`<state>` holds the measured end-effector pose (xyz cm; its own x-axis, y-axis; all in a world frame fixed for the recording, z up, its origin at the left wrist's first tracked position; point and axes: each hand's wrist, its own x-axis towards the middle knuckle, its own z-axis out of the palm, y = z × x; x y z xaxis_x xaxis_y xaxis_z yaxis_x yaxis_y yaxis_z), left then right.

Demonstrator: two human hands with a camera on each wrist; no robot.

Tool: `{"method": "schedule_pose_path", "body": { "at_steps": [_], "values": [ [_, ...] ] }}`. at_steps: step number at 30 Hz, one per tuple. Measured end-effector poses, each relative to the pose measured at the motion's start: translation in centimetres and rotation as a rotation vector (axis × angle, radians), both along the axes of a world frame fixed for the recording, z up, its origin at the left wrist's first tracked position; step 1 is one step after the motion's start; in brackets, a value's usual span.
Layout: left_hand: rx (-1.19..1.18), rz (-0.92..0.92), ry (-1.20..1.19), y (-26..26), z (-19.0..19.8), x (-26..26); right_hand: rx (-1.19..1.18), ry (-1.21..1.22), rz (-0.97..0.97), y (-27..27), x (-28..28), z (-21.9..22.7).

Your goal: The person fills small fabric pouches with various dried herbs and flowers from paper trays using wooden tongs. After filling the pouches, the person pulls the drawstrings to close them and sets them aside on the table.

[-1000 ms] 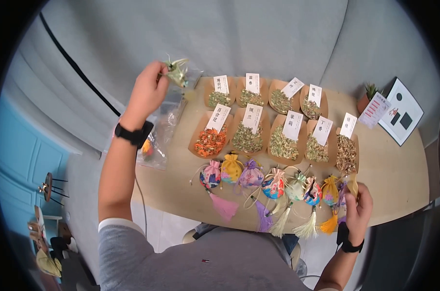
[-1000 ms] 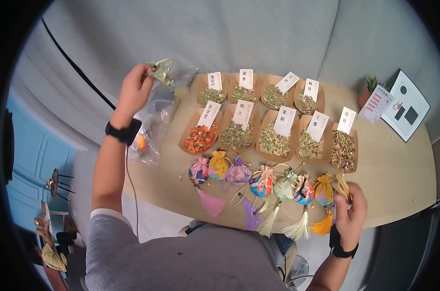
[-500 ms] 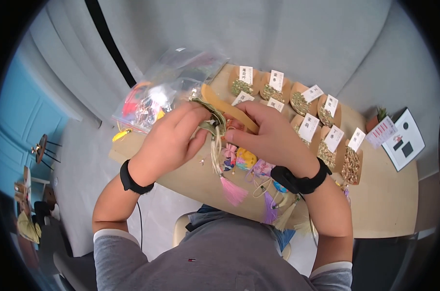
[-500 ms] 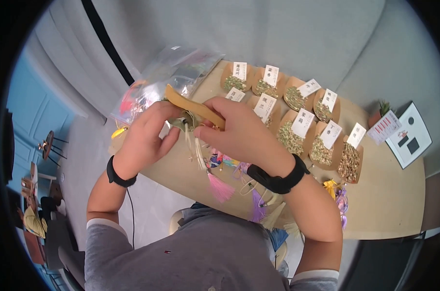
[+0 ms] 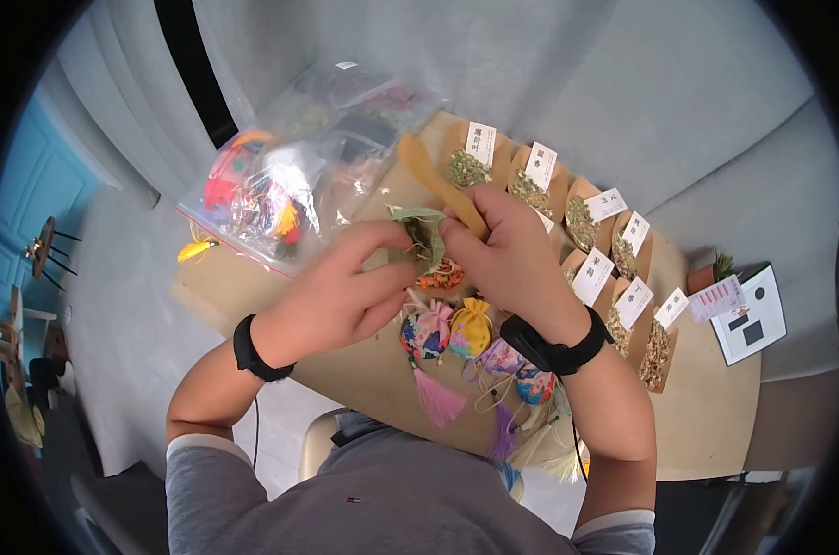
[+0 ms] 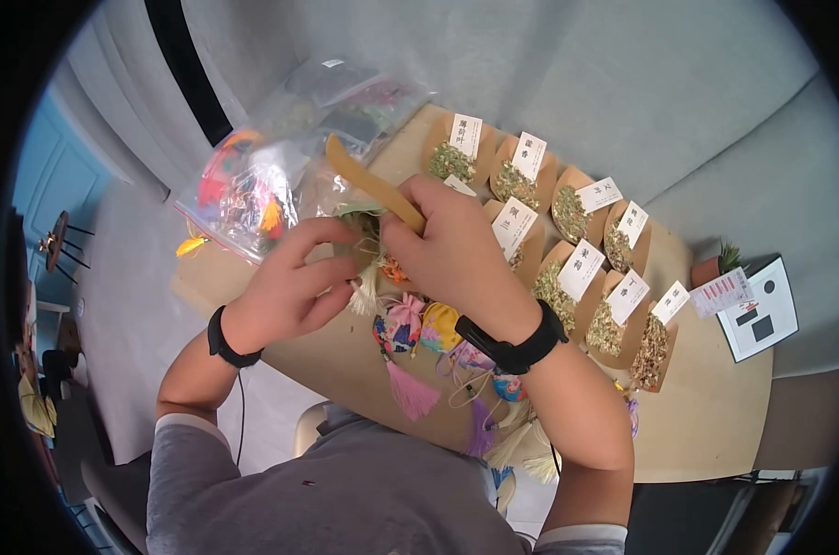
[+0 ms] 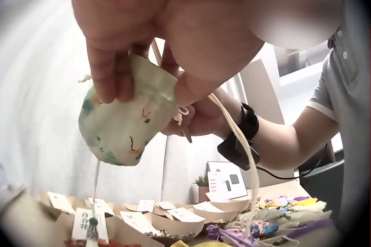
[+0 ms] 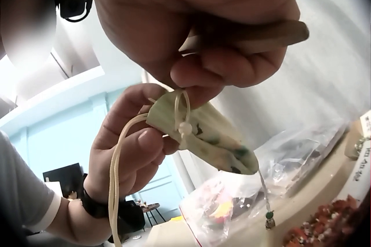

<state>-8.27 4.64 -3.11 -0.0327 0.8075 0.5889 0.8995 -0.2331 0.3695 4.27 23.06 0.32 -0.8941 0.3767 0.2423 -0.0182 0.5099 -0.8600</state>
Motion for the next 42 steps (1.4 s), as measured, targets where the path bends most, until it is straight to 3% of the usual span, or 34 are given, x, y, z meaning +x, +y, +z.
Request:
{"method": "schedule_pose_path", "body": {
  "at_steps": [2, 5, 9, 11, 12, 15, 19, 21, 24, 27, 30, 32, 34, 37, 39, 42],
  "values": [
    [0.118, -0.02, 0.003, -0.7, -0.9, -1.3, -0.019, -0.012, -0.1, 0.2, -0.8, -0.5],
    [0.165, -0.021, -0.036, -1.6, -3.2, -3.7, -0.087, -0.033, -0.092, 0.7, -1.8, -1.0],
    [0.052, 0.079, 0.064, -2.8, -3.7, -6.4, -0.085, -0.002, -0.134, 2.1, -2.7, -1.8],
    [0.114, 0.315, -0.284, -3.3, -3.1, -6.3, -0.114, -0.009, -0.144, 2.9, -3.0, -2.3],
    [0.156, 0.306, -0.27, -3.2, -2.6, -6.3, -0.112, -0.015, -0.147, 3.0, -3.1, -2.2],
    [0.152, 0.223, -0.296, 0.5, 0.0, -3.3, -0.137, -0.084, -0.107, 2.6, -3.9, -1.5],
    [0.085, 0.274, -0.277, 5.8, -2.4, -3.6, -0.36, -0.137, -0.071, 2.2, -5.2, -0.4],
    [0.116, 0.21, -0.62, 7.7, -2.7, -3.8, -0.435, -0.151, -0.066, 2.8, -5.4, -0.3],
    [0.047, 0.166, -0.826, 9.7, -3.1, -5.0, -0.481, -0.14, 0.004, 4.7, -6.2, -0.4],
    [0.122, 0.304, -0.631, 11.6, -4.7, -7.6, -0.388, -0.148, -0.046, 8.7, -6.5, -0.2],
    [0.066, 0.324, -0.628, 13.4, -5.3, -9.9, -0.221, -0.218, -0.222, 13.4, -6.6, -1.4],
    [0.026, 0.299, -0.571, 14.9, -5.3, -10.4, 0.468, -0.39, -0.173, 16.1, -6.3, -2.5],
    [-0.009, 0.275, -0.513, 16.2, -6.0, -10.9, 0.58, -0.487, -0.156, 17.4, -6.3, -3.3],
    [-0.105, 0.222, -0.71, 17.9, -7.9, -11.5, 0.721, -0.578, -0.121, 18.9, -6.6, -4.5],
    [-0.217, 0.159, -0.989, 18.4, -8.0, -11.5, 0.752, -0.573, -0.105, 19.8, -7.2, -5.7],
    [-0.279, 0.145, -1.027, 18.8, -7.9, -11.7, 0.793, -0.658, -0.127, 20.7, -8.5, -7.0]
  ]
}}
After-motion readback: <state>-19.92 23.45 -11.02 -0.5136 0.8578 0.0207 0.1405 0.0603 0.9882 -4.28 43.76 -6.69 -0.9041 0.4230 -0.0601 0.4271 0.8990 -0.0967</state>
